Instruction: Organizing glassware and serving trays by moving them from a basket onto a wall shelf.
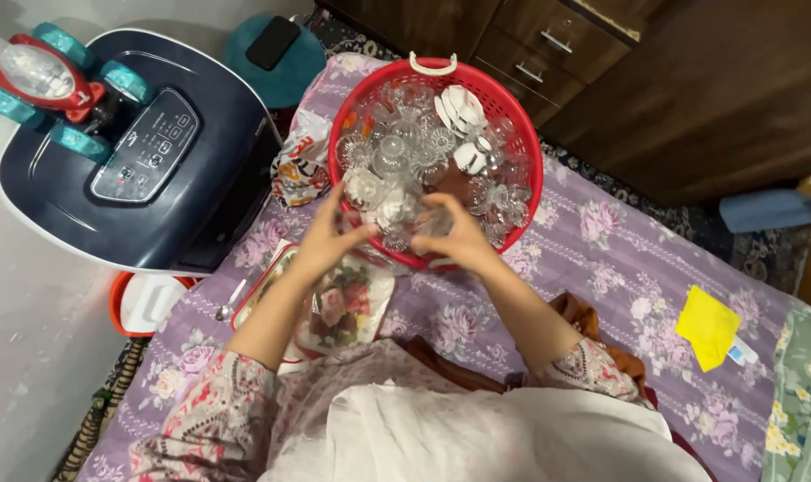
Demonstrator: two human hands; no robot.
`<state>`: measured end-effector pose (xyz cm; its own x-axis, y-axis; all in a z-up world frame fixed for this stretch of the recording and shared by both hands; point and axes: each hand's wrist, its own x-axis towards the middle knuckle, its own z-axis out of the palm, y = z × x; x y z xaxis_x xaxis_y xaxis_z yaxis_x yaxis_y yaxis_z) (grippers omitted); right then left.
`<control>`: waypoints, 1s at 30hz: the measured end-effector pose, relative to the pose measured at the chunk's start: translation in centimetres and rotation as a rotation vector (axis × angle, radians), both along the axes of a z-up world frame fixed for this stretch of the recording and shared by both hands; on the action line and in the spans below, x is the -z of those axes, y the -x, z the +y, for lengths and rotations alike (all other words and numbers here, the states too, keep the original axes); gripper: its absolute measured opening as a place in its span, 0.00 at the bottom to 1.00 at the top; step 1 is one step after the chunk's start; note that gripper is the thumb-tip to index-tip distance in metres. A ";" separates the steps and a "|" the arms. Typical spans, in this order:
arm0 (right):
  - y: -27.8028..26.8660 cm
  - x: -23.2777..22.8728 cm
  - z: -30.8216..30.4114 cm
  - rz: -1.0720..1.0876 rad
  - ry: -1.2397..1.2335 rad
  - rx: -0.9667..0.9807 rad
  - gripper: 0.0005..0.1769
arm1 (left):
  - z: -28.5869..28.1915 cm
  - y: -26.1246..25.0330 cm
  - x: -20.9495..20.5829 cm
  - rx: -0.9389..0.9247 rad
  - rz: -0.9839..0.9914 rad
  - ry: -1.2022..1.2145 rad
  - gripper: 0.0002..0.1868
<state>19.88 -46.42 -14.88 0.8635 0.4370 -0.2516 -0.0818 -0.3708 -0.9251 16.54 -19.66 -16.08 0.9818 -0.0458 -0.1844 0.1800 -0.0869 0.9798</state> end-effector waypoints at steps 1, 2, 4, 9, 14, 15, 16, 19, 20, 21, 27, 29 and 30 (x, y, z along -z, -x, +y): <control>-1.2 1.3 -0.8 0.002 -0.001 -0.008 0.48 | 1.5 -0.6 0.7 -0.008 0.002 -0.001 0.53; -2.5 2.6 -1.5 0.029 -0.148 0.114 0.44 | 3.2 -1.4 1.2 0.007 -0.108 -0.298 0.54; -5.2 3.6 -2.4 0.052 -0.299 0.230 0.41 | 6.7 -2.6 1.5 0.015 -0.220 -0.599 0.54; -12.5 4.0 -3.8 0.150 -0.318 0.624 0.36 | 15.8 -6.1 3.8 0.155 -0.158 -1.316 0.52; -19.8 8.9 -5.3 0.050 -0.377 0.665 0.33 | 21.9 -7.7 8.9 -0.001 -0.035 -1.351 0.55; -20.9 9.6 -5.4 0.030 -0.350 0.686 0.32 | 22.7 -7.8 9.8 -0.037 0.022 -1.342 0.57; -21.6 9.9 -5.1 0.036 -0.344 0.684 0.32 | 23.2 -7.6 10.8 -0.035 0.030 -1.339 0.57; -24.2 11.0 -4.7 0.012 -0.195 0.720 0.32 | 24.4 -7.4 12.9 -0.020 0.182 -1.354 0.57; -25.0 11.6 -4.5 0.010 -0.193 0.736 0.34 | 24.7 -7.3 13.3 0.006 0.250 -1.354 0.57; -25.9 12.2 -4.4 0.008 -0.191 0.752 0.36 | 25.0 -7.3 13.8 0.032 0.318 -1.352 0.56; -28.7 15.4 -3.6 -0.061 0.090 0.742 0.44 | 25.4 -7.2 13.9 0.093 0.366 -1.315 0.61; -29.2 16.2 -2.9 -0.063 0.178 0.748 0.45 | 25.0 -7.3 13.3 0.102 0.383 -1.331 0.61; -29.3 16.6 -2.6 -0.065 0.269 0.757 0.46 | 24.8 -7.4 12.9 0.115 0.398 -1.346 0.62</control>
